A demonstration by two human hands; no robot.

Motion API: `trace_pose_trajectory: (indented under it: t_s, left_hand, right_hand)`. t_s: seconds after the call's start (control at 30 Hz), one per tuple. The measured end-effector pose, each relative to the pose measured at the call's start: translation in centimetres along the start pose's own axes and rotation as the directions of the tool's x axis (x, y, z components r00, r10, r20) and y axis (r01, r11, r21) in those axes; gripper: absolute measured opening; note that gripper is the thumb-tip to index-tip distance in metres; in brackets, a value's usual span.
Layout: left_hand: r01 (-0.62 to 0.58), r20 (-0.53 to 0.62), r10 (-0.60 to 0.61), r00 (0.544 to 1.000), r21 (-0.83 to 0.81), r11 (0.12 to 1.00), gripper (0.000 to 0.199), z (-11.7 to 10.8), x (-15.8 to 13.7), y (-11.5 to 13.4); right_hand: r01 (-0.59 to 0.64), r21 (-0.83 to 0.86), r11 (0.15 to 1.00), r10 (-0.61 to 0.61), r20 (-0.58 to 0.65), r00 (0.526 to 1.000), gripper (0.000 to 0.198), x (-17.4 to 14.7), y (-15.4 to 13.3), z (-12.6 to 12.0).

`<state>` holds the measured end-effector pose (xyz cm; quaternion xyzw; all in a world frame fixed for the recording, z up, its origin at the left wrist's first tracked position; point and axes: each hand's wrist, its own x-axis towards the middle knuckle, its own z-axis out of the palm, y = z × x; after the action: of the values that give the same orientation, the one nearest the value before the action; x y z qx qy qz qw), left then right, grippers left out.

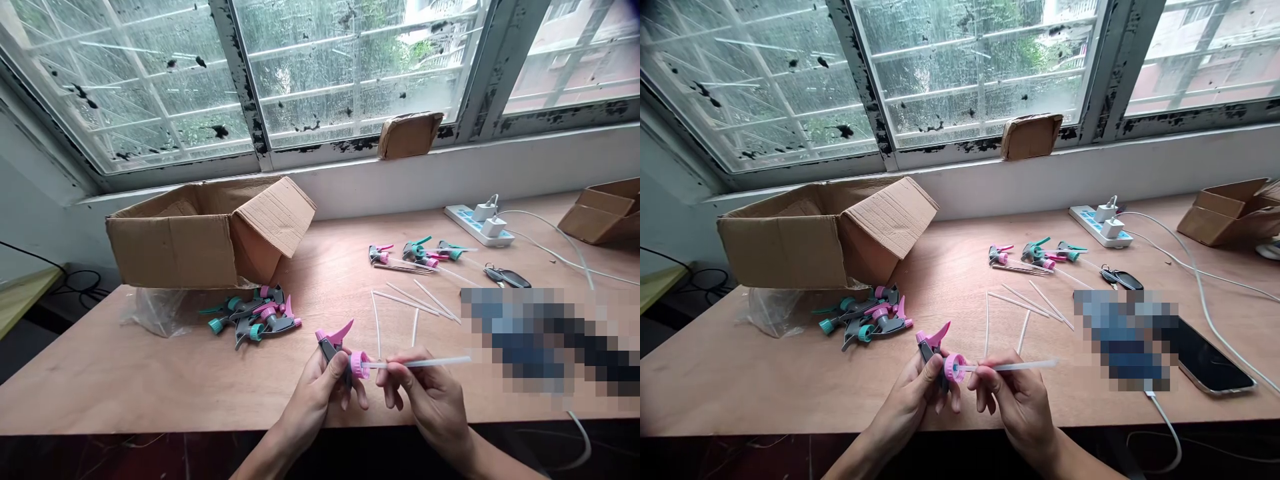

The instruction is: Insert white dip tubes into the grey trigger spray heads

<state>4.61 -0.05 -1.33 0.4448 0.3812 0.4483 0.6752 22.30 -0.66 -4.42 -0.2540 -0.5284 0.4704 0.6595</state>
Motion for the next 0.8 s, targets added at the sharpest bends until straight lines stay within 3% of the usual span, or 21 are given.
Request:
trace_pose_trajectory:
  t_s: [0.53,0.8]
  left_hand:
    - [-0.040,-0.012,0.040,0.999,0.028,0.999,0.049,0.15,0.03,-0.26]
    - [-0.031,-0.002,0.031,1.000,0.006,1.000,0.041,0.16,-0.08,-0.18]
  right_hand:
    - [-0.077,0.018,0.997,0.077,0.019,0.997,0.005,-0.07,0.27,0.00]
    - [0.016,-0.161,0.987,-0.026,-0.058,0.998,0.008,0.31,-0.22,-0.23]
